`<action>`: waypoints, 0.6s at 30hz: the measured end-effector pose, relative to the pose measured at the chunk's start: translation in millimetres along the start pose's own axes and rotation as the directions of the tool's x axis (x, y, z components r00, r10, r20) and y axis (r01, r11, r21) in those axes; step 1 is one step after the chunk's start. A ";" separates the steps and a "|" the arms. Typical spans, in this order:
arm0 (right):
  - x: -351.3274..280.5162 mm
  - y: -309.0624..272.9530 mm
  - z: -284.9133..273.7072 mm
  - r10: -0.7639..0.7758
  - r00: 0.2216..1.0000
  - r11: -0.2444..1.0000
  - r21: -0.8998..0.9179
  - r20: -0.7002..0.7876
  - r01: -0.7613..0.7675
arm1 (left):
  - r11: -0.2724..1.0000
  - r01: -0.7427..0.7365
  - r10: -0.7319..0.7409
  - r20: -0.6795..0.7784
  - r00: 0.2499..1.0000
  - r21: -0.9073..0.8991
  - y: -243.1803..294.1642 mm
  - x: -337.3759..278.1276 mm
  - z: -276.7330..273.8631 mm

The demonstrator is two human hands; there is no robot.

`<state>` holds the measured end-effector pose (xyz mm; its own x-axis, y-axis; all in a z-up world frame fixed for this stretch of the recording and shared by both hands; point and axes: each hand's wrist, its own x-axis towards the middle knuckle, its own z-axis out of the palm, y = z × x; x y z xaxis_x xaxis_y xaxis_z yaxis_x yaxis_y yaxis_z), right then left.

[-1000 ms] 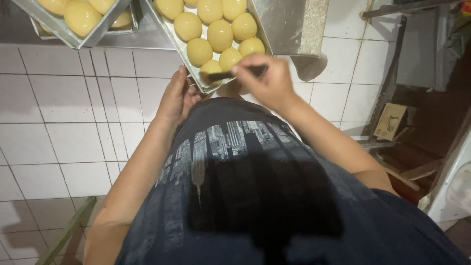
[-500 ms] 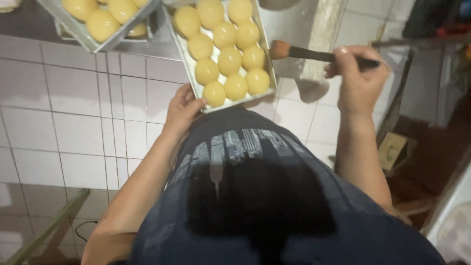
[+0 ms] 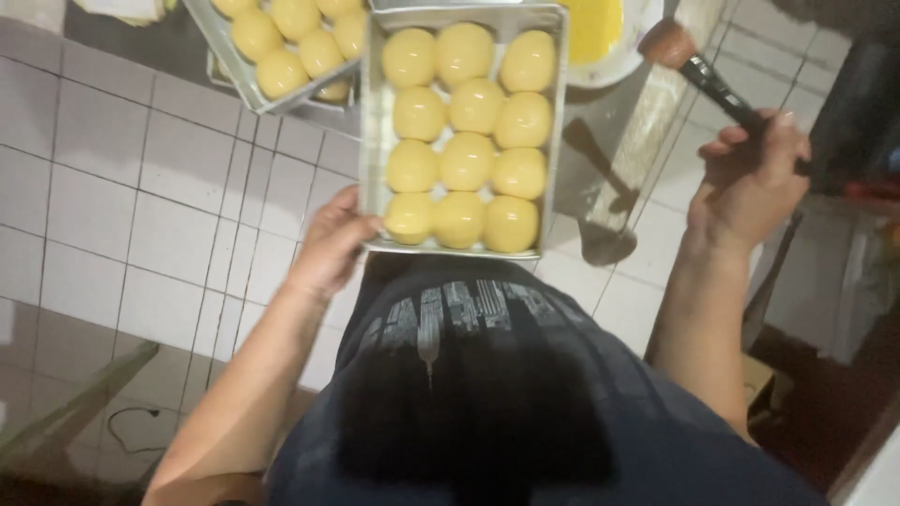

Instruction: Brushing egg wash onto dough balls in metal trays using a pastry brush.

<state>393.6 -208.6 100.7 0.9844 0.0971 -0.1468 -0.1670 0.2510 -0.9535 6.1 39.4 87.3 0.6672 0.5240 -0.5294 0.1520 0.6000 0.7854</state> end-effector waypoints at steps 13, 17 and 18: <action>-7.6 53.3 75.4 0.010 0.998 0.972 -0.233 -0.064 -0.025 | 0.972 -0.042 0.076 -0.142 0.987 0.229 129.2 96.0 -190.2; -10.8 55.5 95.3 -0.117 0.993 0.892 -0.442 -0.016 0.098 | 0.952 0.092 -0.034 -0.196 0.980 0.291 166.5 112.7 -205.8; -8.8 60.3 97.9 -0.212 0.974 0.844 -0.487 0.081 0.224 | 0.853 0.164 -0.061 -0.219 0.974 0.495 183.2 111.0 -199.2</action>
<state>369.5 -100.0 70.2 0.9896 0.1193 0.0805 0.1069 -0.2353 -0.9660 -37.3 327.9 108.6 0.4812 0.6060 -0.6335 0.6002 0.2989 0.7419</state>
